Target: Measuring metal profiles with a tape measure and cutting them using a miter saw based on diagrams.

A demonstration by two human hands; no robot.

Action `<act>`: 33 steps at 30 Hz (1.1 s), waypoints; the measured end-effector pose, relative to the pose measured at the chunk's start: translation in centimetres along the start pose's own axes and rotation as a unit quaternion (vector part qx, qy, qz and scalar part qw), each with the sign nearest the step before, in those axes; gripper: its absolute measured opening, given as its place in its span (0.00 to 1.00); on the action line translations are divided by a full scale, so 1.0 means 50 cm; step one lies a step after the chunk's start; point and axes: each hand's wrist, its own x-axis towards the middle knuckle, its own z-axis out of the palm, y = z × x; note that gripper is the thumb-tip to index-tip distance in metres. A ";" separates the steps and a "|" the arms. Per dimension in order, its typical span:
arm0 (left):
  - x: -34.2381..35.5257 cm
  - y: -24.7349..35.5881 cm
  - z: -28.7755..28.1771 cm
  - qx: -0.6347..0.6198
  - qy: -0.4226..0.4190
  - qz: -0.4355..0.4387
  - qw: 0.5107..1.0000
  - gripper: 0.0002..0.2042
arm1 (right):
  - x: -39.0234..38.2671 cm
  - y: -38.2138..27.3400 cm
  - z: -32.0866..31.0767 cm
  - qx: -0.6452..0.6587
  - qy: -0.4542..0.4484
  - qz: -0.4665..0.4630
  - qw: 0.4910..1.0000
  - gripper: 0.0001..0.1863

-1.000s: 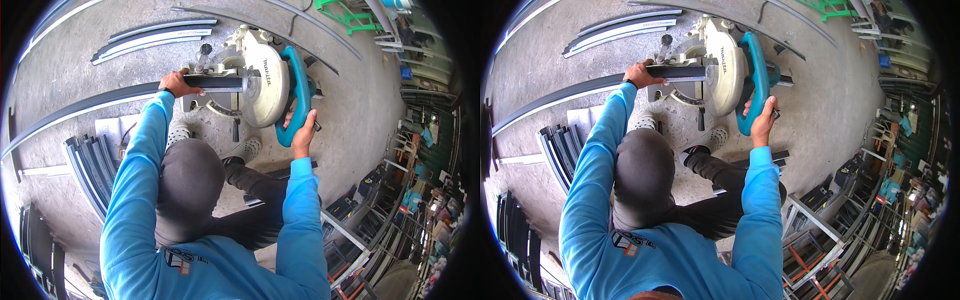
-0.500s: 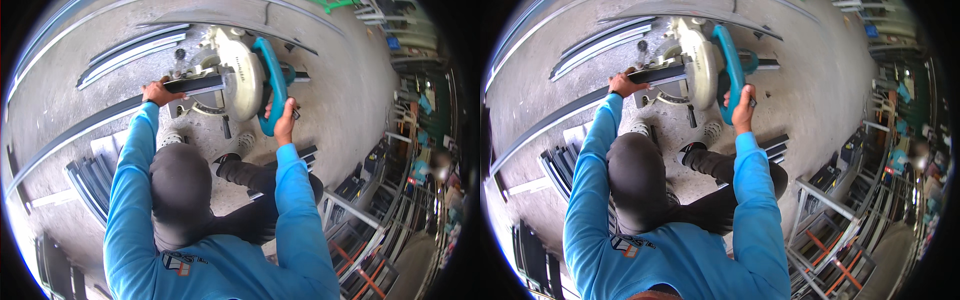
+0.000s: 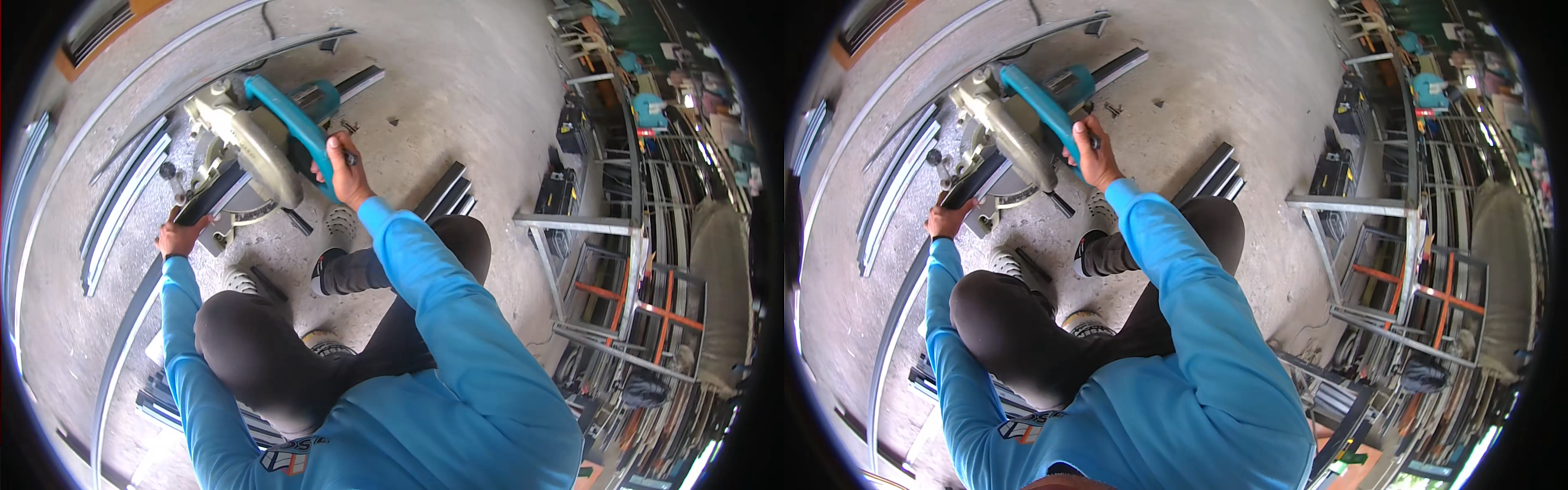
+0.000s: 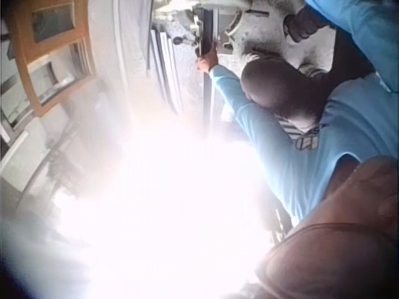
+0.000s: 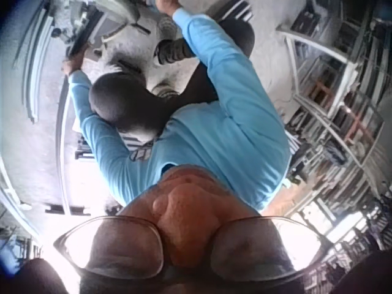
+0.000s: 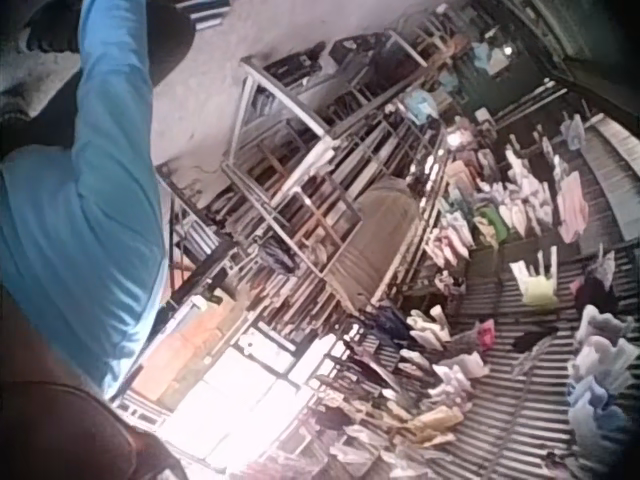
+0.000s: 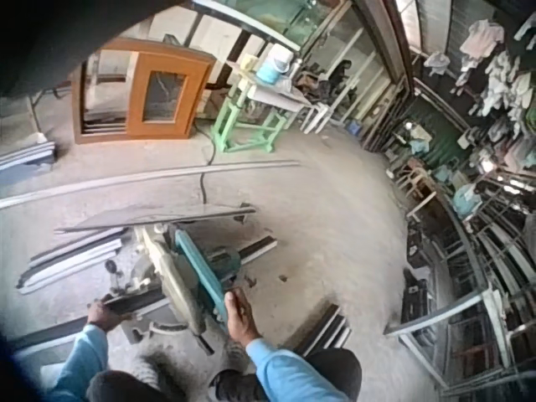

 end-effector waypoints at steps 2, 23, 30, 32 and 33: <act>0.000 -0.001 0.001 0.004 -0.001 0.004 1.000 0.49 | -0.003 0.003 0.000 0.002 0.000 -0.003 1.000 0.25; 0.006 0.004 0.007 0.019 0.018 0.008 1.000 0.48 | -0.031 0.083 -0.001 0.012 0.041 0.001 0.999 0.25; 0.017 -0.017 0.030 0.049 0.029 0.000 0.998 0.47 | 0.081 -0.167 0.017 -0.055 -0.052 0.056 0.996 0.29; 0.015 -0.014 0.026 0.028 0.026 0.006 0.999 0.48 | 0.130 -0.246 0.030 -0.085 -0.085 0.044 0.992 0.28; 0.012 -0.011 0.023 0.035 0.031 0.007 0.999 0.48 | 0.150 -0.263 0.029 -0.088 -0.082 0.082 0.989 0.32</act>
